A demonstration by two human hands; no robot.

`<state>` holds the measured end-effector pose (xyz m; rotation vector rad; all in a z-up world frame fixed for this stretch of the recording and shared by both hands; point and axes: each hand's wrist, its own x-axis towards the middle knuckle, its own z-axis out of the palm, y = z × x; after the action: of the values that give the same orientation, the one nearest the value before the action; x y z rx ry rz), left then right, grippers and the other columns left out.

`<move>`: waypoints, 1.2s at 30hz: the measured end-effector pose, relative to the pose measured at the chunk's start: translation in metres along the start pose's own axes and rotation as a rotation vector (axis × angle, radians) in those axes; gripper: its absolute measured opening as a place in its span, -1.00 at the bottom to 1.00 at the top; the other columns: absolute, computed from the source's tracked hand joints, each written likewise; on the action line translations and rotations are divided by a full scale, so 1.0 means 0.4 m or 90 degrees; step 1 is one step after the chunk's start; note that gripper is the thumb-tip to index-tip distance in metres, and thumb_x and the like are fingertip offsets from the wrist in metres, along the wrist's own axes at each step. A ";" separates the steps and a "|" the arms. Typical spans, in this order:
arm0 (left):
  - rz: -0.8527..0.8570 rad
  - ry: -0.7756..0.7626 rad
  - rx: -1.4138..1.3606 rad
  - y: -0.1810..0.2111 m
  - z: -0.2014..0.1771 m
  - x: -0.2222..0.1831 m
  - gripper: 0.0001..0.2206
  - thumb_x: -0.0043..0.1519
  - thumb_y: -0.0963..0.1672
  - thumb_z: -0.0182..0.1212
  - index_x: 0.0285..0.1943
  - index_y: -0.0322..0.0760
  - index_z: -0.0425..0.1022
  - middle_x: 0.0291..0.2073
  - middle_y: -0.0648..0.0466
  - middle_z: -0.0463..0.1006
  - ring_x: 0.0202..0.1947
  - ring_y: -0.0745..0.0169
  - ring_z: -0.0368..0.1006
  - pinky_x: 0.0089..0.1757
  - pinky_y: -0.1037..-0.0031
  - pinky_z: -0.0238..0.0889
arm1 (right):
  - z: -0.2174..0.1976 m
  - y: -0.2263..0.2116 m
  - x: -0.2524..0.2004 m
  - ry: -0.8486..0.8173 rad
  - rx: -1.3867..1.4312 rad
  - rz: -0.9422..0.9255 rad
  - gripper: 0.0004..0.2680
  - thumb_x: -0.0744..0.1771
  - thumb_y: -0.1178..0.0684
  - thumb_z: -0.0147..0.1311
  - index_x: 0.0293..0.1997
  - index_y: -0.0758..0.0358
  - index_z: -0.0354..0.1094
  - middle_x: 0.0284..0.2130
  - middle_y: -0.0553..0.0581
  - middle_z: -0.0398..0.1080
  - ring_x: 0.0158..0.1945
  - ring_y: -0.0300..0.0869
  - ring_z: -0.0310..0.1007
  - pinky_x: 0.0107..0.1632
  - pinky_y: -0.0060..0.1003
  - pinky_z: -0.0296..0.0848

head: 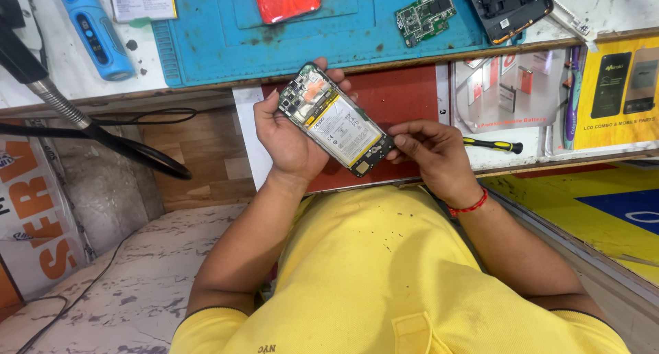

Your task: The person handles a red smartphone back cover and a disassembled phone chassis on a cluttered workbench. They use a screwdriver to loosen screws around the battery area and a prying tool to separate the back cover from the chassis, exposing internal components.

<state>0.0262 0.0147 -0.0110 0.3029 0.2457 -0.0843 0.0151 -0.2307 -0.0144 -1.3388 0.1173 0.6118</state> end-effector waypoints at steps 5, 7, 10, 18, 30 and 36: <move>0.000 -0.002 -0.006 0.001 0.008 -0.001 -0.36 0.33 0.09 -0.22 0.41 -0.47 0.32 0.14 -0.21 0.51 0.16 -0.11 0.45 0.17 0.01 0.36 | 0.004 -0.009 -0.002 0.004 0.017 0.013 -0.83 0.40 0.17 0.12 0.06 0.44 0.44 -0.27 0.16 0.55 -0.23 -0.26 0.57 -0.15 -0.39 0.59; 0.001 -0.002 -0.002 0.001 0.011 -0.001 -0.36 0.33 0.09 -0.22 0.41 -0.48 0.32 0.14 -0.22 0.51 0.16 -0.11 0.45 0.17 0.01 0.36 | 0.003 -0.010 -0.004 0.007 0.011 0.009 -0.83 0.40 0.16 0.12 0.06 0.44 0.45 -0.28 0.16 0.55 -0.24 -0.25 0.57 -0.15 -0.39 0.59; 0.004 -0.002 0.001 -0.001 0.013 -0.002 -0.36 0.34 0.09 -0.23 0.42 -0.48 0.31 0.14 -0.22 0.51 0.17 -0.11 0.44 0.17 0.01 0.36 | 0.004 -0.010 -0.006 0.011 0.011 0.011 -0.83 0.40 0.16 0.12 0.06 0.44 0.44 -0.27 0.17 0.55 -0.23 -0.26 0.57 -0.14 -0.39 0.59; 0.028 0.066 0.093 -0.003 -0.022 -0.022 -0.46 0.33 -0.08 -0.29 0.43 -0.54 0.26 0.27 -0.22 0.46 0.33 -0.07 0.37 0.32 0.18 0.27 | 0.035 -0.072 -0.002 0.062 -0.309 -0.094 -0.78 0.32 0.22 0.24 0.07 0.39 0.40 -0.19 0.18 0.50 -0.17 -0.29 0.54 -0.14 -0.42 0.58; 0.234 -0.018 1.150 0.112 0.041 -0.114 -0.66 0.31 -0.28 0.01 0.27 -0.53 0.45 0.07 -0.24 0.58 0.07 -0.18 0.45 0.10 0.24 0.29 | 0.028 -0.192 0.055 0.054 -0.609 -0.148 -0.79 0.29 0.21 0.31 -0.02 0.37 0.47 -0.25 0.15 0.56 -0.25 -0.24 0.60 -0.18 -0.38 0.57; 0.274 0.022 1.116 0.144 0.018 -0.105 -0.72 0.35 -0.27 0.04 0.22 -0.45 0.49 0.00 -0.18 0.59 -0.07 -0.13 0.57 -0.01 0.26 0.41 | 0.026 -0.327 0.113 0.026 -0.731 -0.398 -0.83 0.36 0.18 0.38 -0.05 0.40 0.45 -0.27 0.15 0.54 -0.25 -0.22 0.57 -0.16 -0.35 0.54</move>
<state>-0.0058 0.0694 0.0227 2.0904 0.0726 0.1617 0.1128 -0.2182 0.0834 -2.3417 -0.7018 0.0612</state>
